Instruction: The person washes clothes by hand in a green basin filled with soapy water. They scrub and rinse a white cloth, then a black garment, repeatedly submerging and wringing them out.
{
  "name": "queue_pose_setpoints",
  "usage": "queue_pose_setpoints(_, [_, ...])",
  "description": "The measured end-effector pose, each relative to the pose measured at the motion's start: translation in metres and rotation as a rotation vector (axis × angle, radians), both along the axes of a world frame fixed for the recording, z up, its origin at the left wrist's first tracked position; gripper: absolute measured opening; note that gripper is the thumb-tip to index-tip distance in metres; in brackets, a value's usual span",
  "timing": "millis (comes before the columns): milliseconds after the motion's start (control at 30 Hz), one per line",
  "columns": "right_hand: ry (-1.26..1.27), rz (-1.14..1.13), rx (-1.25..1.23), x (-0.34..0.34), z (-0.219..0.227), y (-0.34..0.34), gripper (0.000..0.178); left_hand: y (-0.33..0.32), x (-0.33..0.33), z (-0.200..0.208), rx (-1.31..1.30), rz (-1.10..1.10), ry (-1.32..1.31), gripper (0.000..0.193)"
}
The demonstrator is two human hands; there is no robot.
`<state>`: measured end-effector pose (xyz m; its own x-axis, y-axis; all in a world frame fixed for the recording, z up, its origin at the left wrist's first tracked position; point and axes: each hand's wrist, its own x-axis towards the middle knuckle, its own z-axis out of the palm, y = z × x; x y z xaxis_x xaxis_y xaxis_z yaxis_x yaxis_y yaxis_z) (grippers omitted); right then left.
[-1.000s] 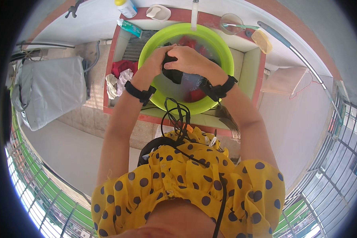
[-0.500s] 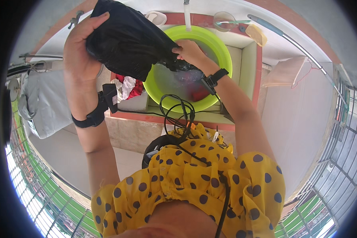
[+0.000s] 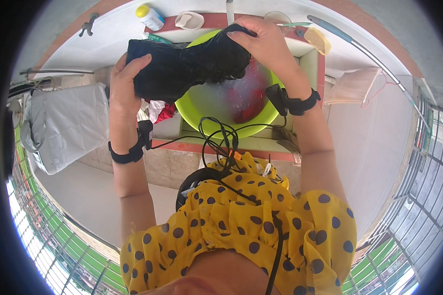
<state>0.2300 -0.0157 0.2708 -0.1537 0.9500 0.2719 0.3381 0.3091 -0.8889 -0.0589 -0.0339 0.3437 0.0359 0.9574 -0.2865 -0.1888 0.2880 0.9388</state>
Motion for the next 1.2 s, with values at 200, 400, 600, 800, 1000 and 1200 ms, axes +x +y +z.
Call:
queue_pose_setpoints(200, [-0.662, 0.047, -0.179, 0.006, -0.120, -0.016, 0.019, -0.004, 0.013, -0.162, -0.104, -0.248, 0.279, 0.033])
queue_pose_setpoints(400, [-1.085, 0.307, -0.411, -0.020, -0.220, -0.050, 0.029, -0.035, 0.026, -0.296, -0.117, -0.536, 0.734, 0.038])
queue_pose_setpoints(600, [-1.176, 0.442, -0.629, -0.028, -0.263, -0.064, 0.030, -0.053, 0.041, -0.311, -0.194, -0.903, 1.188, 0.039])
queue_pose_setpoints(800, [-0.857, 0.465, -0.753, -0.020, -0.236, -0.028, 0.034, -0.029, 0.010, -0.285, -0.077, -0.605, 0.727, 0.038])
queue_pose_setpoints(1000, [-0.134, 0.438, -0.475, -0.055, -0.206, -0.007, 0.084, 0.012, 0.017, -0.109, -0.070, -0.321, 0.210, 0.028])
queue_pose_setpoints(1200, [0.097, 0.517, -0.694, -0.098, -0.198, 0.000, 0.097, -0.008, 0.022, -0.009, 0.115, -0.122, 0.015, 0.025])
